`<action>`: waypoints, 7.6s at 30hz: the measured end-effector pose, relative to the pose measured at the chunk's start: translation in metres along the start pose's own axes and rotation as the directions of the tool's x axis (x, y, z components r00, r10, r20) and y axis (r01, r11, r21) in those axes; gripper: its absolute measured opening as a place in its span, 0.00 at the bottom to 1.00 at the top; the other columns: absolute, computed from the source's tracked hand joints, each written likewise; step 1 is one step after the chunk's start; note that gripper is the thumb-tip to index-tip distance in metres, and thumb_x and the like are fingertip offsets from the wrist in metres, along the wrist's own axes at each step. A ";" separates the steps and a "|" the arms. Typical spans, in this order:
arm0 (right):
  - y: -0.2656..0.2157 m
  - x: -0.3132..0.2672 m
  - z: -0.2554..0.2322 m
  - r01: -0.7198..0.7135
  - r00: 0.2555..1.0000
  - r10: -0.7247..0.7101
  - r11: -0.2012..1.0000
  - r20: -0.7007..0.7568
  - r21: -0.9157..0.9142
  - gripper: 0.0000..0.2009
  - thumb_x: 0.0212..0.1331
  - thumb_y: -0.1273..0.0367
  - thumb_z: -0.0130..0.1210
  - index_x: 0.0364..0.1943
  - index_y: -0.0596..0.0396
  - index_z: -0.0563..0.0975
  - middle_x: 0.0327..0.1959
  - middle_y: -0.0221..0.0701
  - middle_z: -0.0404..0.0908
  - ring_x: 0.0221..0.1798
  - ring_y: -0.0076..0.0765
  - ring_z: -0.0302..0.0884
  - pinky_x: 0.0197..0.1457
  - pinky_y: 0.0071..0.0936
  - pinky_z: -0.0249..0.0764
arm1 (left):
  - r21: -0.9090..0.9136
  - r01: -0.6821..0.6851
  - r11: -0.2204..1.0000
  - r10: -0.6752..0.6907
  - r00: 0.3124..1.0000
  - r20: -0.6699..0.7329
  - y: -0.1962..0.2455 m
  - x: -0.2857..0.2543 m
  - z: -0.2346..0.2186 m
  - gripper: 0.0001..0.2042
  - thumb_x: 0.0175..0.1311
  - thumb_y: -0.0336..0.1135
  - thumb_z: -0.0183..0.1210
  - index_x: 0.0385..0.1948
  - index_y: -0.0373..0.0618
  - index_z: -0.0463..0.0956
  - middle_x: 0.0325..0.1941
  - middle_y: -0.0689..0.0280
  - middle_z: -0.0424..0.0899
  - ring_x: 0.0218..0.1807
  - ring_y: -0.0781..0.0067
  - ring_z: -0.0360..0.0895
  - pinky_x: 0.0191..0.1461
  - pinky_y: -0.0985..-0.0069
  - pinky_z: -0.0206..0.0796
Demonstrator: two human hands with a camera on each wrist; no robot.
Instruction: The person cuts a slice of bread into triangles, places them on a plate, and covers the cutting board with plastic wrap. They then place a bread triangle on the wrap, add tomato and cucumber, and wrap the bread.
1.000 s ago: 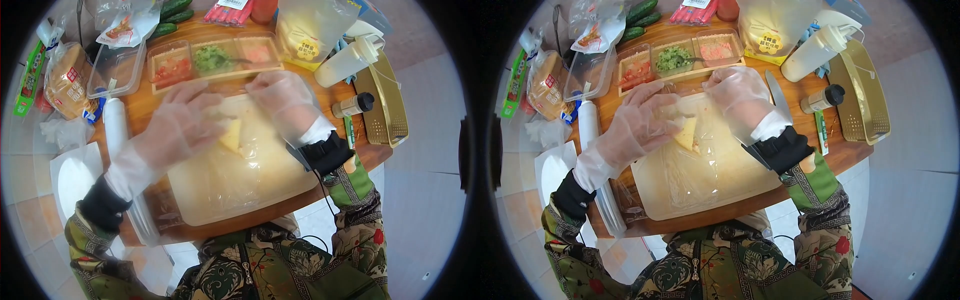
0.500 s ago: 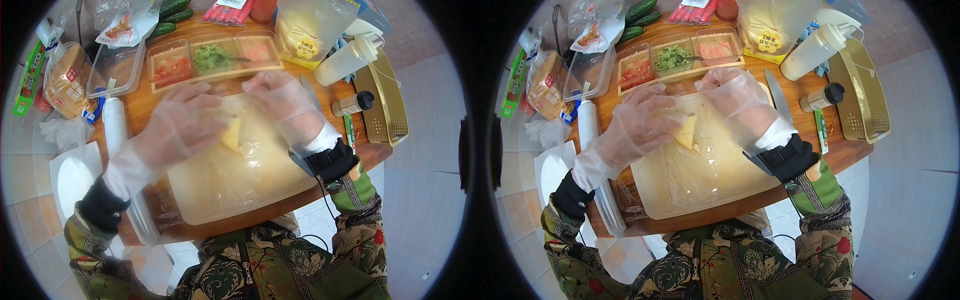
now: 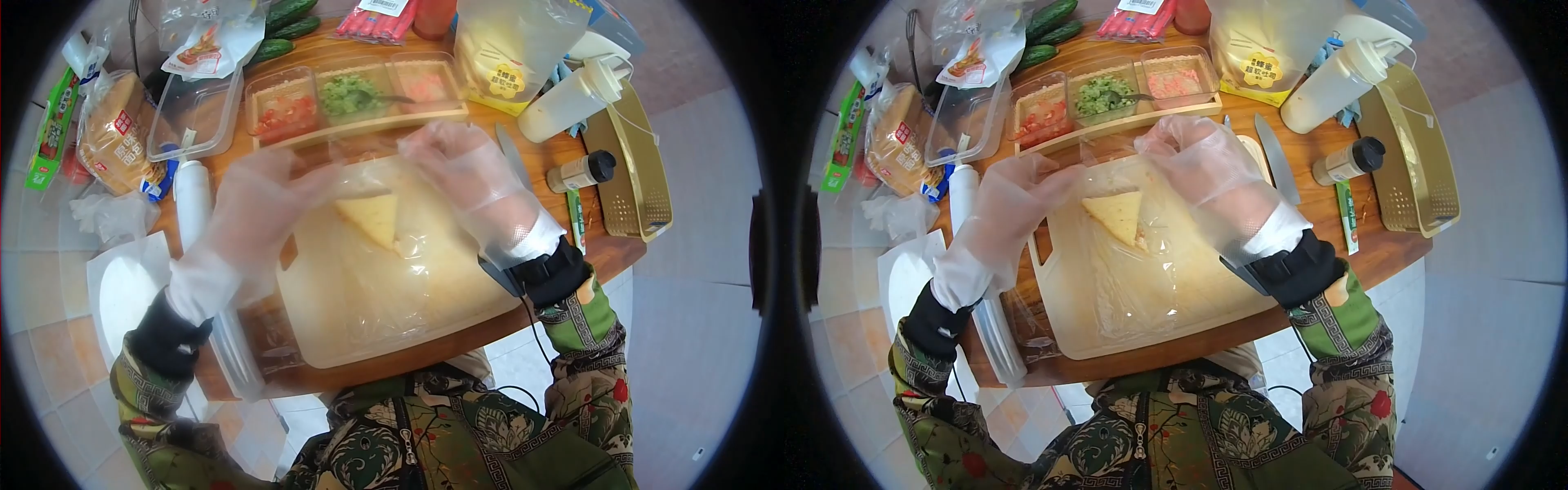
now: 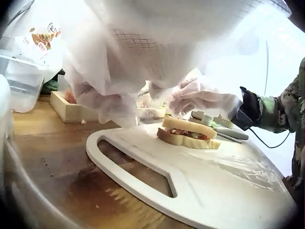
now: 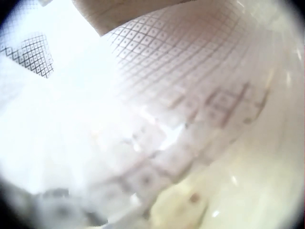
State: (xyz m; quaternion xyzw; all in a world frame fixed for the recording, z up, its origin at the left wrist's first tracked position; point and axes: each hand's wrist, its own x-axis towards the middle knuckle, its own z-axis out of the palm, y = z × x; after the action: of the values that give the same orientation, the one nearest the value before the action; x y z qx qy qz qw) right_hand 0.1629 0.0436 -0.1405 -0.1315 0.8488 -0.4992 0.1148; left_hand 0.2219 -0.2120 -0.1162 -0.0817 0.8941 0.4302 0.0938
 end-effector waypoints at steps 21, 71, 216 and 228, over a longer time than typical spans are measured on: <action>0.002 -0.005 0.004 0.082 0.996 -0.084 0.986 0.013 0.142 0.13 0.71 0.61 0.59 0.42 0.59 0.80 0.30 0.40 0.83 0.33 0.31 0.79 0.40 0.31 0.75 | -0.454 0.228 0.861 -0.098 0.951 0.292 0.001 0.021 -0.003 0.09 0.70 0.38 0.66 0.41 0.44 0.80 0.27 0.78 0.76 0.24 0.88 0.68 0.28 0.84 0.56; 0.009 -0.013 0.013 0.135 0.991 -0.134 0.990 -0.012 0.043 0.12 0.71 0.61 0.58 0.45 0.55 0.79 0.37 0.47 0.85 0.43 0.56 0.84 0.46 0.42 0.77 | 0.390 -0.670 0.631 0.759 0.637 -0.133 0.009 -0.012 0.030 0.07 0.58 0.32 0.69 0.37 0.49 0.86 0.23 0.63 0.76 0.25 0.63 0.76 0.29 0.69 0.65; 0.001 -0.021 -0.001 -0.061 0.995 0.079 0.963 -0.060 0.263 0.09 0.72 0.67 0.59 0.44 0.59 0.80 0.32 0.25 0.81 0.38 0.17 0.75 0.43 0.22 0.73 | 0.410 -0.634 0.656 0.654 0.748 0.110 -0.003 0.019 -0.003 0.07 0.62 0.32 0.64 0.39 0.43 0.87 0.34 0.55 0.84 0.33 0.54 0.80 0.38 0.65 0.71; 0.011 -0.021 -0.018 -0.051 0.979 0.098 0.967 -0.177 0.251 0.16 0.71 0.66 0.59 0.56 0.61 0.80 0.33 0.26 0.82 0.36 0.17 0.76 0.40 0.20 0.73 | 0.373 -0.386 0.844 0.418 0.909 -0.005 -0.004 0.024 0.005 0.18 0.71 0.41 0.58 0.26 0.34 0.78 0.15 0.50 0.70 0.16 0.58 0.62 0.24 0.65 0.60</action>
State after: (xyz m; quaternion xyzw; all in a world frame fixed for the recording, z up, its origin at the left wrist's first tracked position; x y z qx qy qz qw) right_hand 0.1753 0.0706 -0.1405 -0.0365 0.7919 -0.6058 0.0683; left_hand 0.2001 -0.2124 -0.1278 0.1076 0.9584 0.2632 -0.0236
